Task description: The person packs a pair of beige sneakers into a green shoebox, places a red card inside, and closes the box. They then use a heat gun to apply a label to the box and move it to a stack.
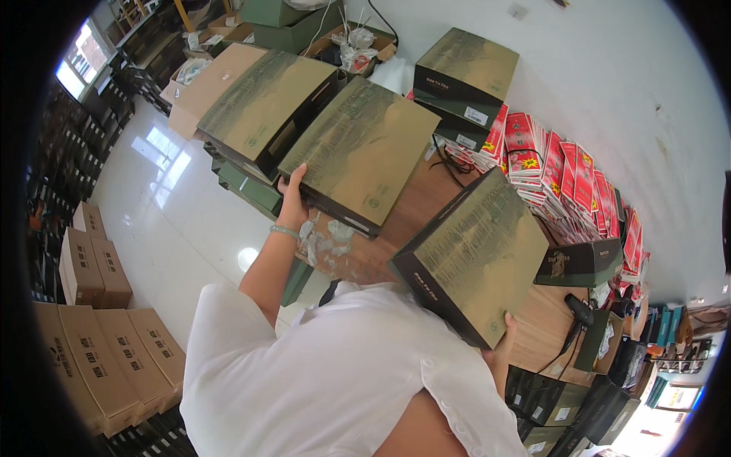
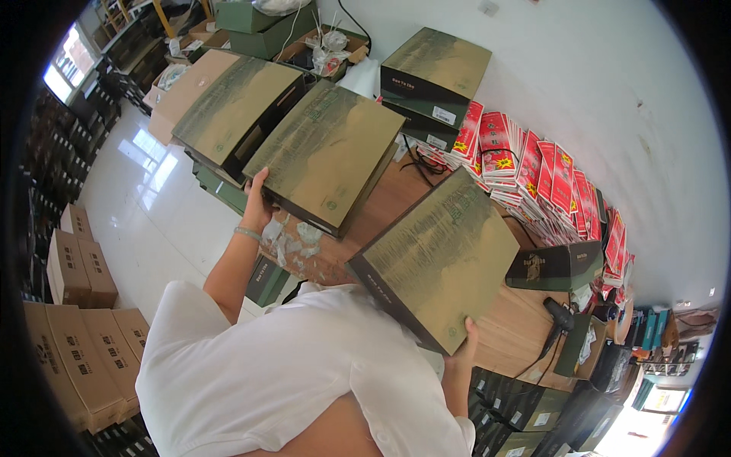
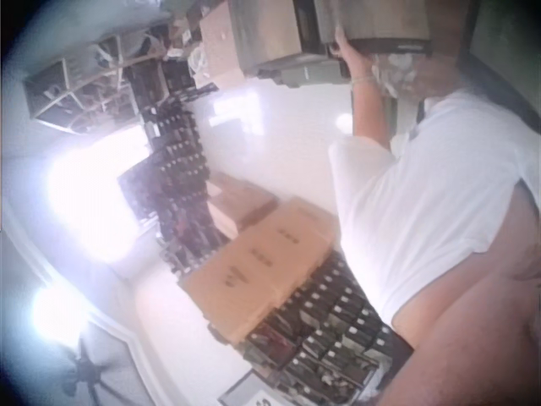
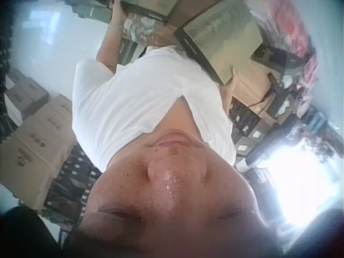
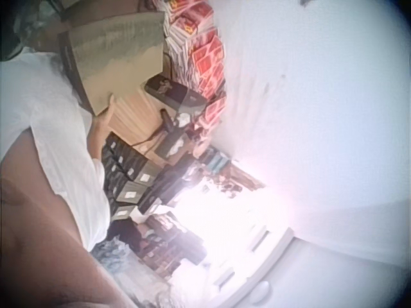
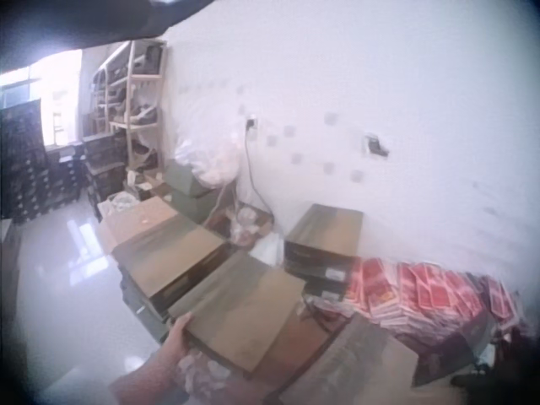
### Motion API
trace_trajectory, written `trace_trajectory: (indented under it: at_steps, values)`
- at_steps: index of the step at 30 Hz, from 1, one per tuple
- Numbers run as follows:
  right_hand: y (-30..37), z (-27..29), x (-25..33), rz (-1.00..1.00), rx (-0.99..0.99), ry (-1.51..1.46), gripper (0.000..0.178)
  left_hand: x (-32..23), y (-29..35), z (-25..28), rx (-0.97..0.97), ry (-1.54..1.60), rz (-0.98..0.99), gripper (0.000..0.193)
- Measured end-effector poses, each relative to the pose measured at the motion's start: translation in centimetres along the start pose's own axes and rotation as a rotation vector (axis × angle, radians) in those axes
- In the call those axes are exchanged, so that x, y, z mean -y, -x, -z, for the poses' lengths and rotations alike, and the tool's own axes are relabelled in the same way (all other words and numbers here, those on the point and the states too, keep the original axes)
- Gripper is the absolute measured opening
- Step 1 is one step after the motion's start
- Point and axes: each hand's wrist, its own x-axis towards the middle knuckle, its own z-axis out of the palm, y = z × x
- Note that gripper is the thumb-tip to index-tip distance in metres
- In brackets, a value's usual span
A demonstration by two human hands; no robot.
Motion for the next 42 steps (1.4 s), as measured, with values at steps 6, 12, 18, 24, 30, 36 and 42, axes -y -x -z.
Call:
trace_trajectory:
  at_steps: [6, 12, 18, 24, 30, 36, 42]
  values:
    - [-3.1, 0.5, 0.2, -0.024, 0.108, -0.035, 0.069, 5.1, 5.6, 5.3, -0.002, -0.039, -0.128, 0.106]
    - [-4.9, 1.2, 1.7, -0.130, 0.156, -0.071, 0.066, 8.4, 8.3, 7.5, 0.137, 0.068, -0.016, 0.094]
    - [-6.2, 0.6, 3.0, -0.088, 0.227, -0.017, 0.067, 7.7, 10.0, 1.3, -0.078, 0.188, -0.206, 0.094]
    - [-9.2, 1.1, 2.1, -0.070, 0.256, -0.055, 0.070, 3.3, 10.8, -0.9, -0.178, 0.186, -0.176, 0.098]
    - [-11.3, 0.0, 0.2, -0.011, 0.345, -0.091, 0.066, -8.4, 11.8, -2.6, -0.087, -0.174, -0.273, 0.093]
    - [-13.4, -1.1, -2.1, -0.068, 0.435, -0.110, 0.066, -18.8, 18.7, 1.5, 0.028, -0.169, -0.061, 0.076]
    - [-13.8, -9.2, -3.8, 0.029, 0.399, 0.063, 0.089, -19.1, 25.2, 7.0, 0.096, 0.093, -0.228, 0.061]
